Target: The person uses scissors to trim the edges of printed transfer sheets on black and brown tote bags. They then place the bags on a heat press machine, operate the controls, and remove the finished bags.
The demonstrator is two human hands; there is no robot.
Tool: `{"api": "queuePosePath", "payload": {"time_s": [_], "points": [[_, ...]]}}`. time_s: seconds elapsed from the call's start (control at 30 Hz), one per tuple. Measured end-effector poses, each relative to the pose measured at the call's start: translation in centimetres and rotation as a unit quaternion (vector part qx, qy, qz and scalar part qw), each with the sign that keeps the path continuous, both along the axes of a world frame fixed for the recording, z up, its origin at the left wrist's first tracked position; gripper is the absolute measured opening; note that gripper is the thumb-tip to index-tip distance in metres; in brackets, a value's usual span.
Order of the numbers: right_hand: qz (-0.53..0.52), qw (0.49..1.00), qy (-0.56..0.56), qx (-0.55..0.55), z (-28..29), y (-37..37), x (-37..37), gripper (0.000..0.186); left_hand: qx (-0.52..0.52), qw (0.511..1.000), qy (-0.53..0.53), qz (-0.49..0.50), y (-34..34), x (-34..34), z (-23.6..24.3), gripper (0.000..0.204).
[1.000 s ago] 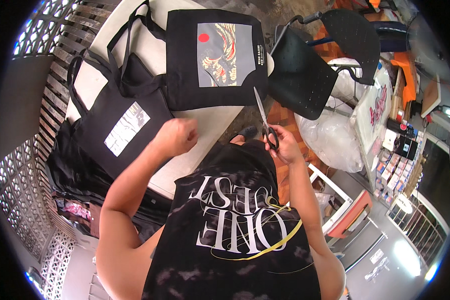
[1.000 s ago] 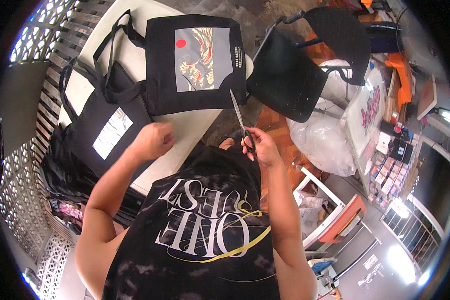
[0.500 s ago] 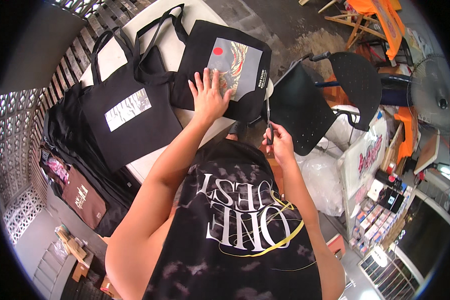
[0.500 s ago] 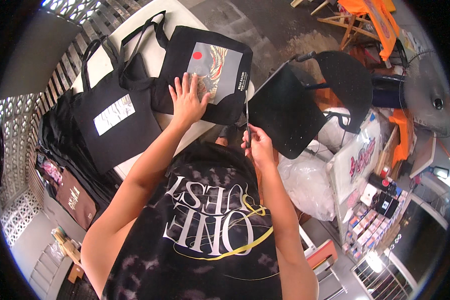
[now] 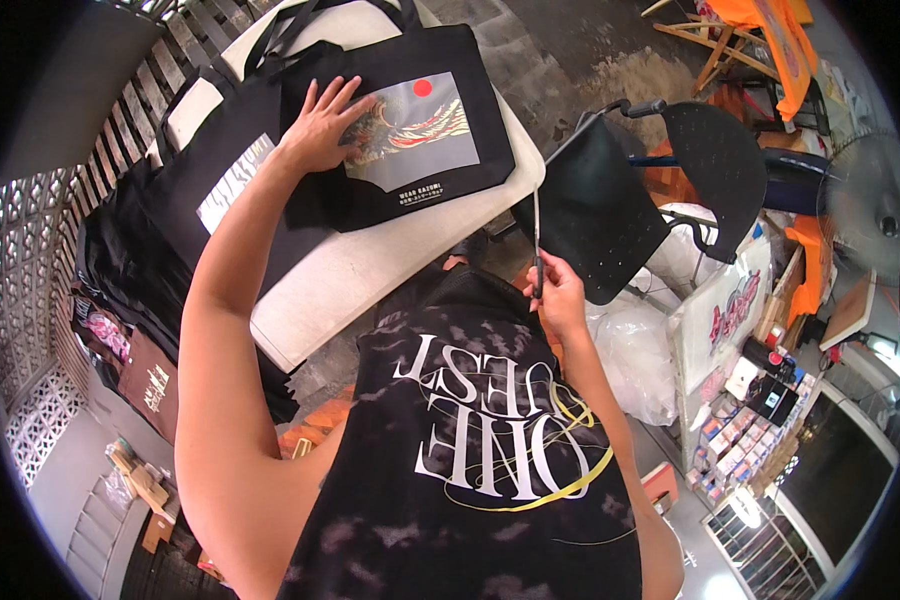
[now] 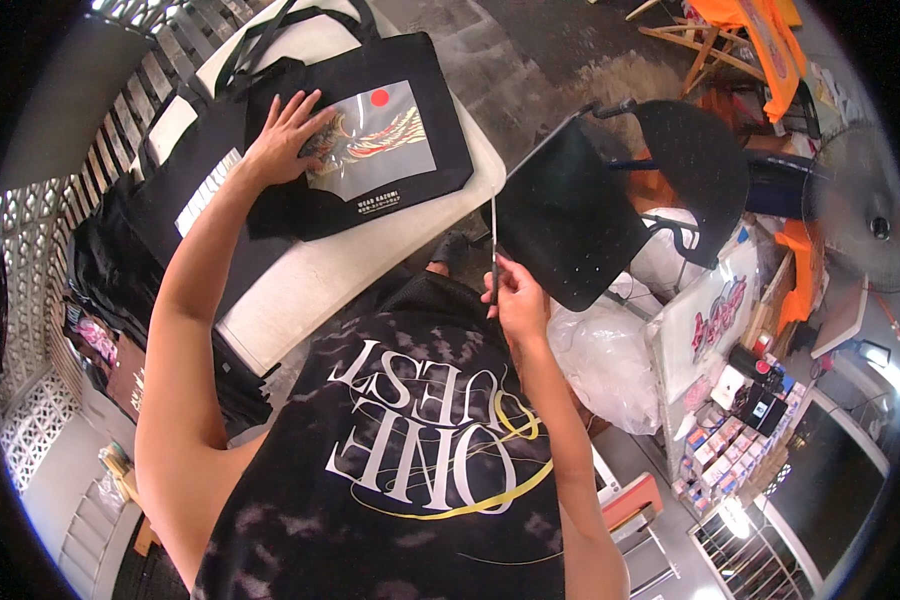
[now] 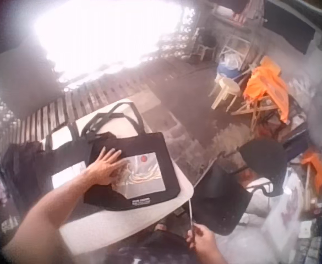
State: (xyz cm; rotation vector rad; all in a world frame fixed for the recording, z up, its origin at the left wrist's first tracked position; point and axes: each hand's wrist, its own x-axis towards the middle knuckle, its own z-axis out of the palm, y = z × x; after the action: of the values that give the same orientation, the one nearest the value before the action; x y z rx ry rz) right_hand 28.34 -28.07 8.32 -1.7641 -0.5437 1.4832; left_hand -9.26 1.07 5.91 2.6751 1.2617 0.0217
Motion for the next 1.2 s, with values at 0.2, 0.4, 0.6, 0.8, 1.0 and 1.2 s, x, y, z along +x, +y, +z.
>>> {"api": "queuePosePath", "payload": {"time_s": [0.2, 0.4, 0.6, 0.8, 1.0, 1.2], "points": [[0.164, 0.978, -0.108, 0.071, -0.7, 3.1, -2.8, 0.038, 0.041, 0.982, -0.089, 0.16, -7.2, 5.8, -3.4, 0.062], [0.376, 0.846, -0.324, 0.194, 1.6, 7.4, -6.5, 0.036, 0.085, 0.94, -0.297, 0.148, -8.9, 1.6, -0.7, 0.055], [0.459, 0.753, -0.331, 0.337, -0.1, 9.8, -10.9, 0.03, 0.134, 0.838, 0.065, 0.526, -15.9, -14.2, -7.5, 0.057], [0.512, 0.684, -0.344, 0.39, -0.6, 11.1, -10.7, 0.032, 0.137, 0.906, -0.008, 0.401, -18.1, -25.4, -7.7, 0.058], [0.563, 0.625, -0.374, 0.39, -1.1, 11.4, -9.6, 0.031, 0.18, 0.879, 0.0, 0.441, -17.3, -23.3, -5.1, 0.059], [0.608, 0.644, -0.316, 0.341, -0.3, 11.3, -9.2, 0.03, 0.143, 0.893, -0.283, 0.319, -13.9, -0.6, -0.8, 0.032]]}}
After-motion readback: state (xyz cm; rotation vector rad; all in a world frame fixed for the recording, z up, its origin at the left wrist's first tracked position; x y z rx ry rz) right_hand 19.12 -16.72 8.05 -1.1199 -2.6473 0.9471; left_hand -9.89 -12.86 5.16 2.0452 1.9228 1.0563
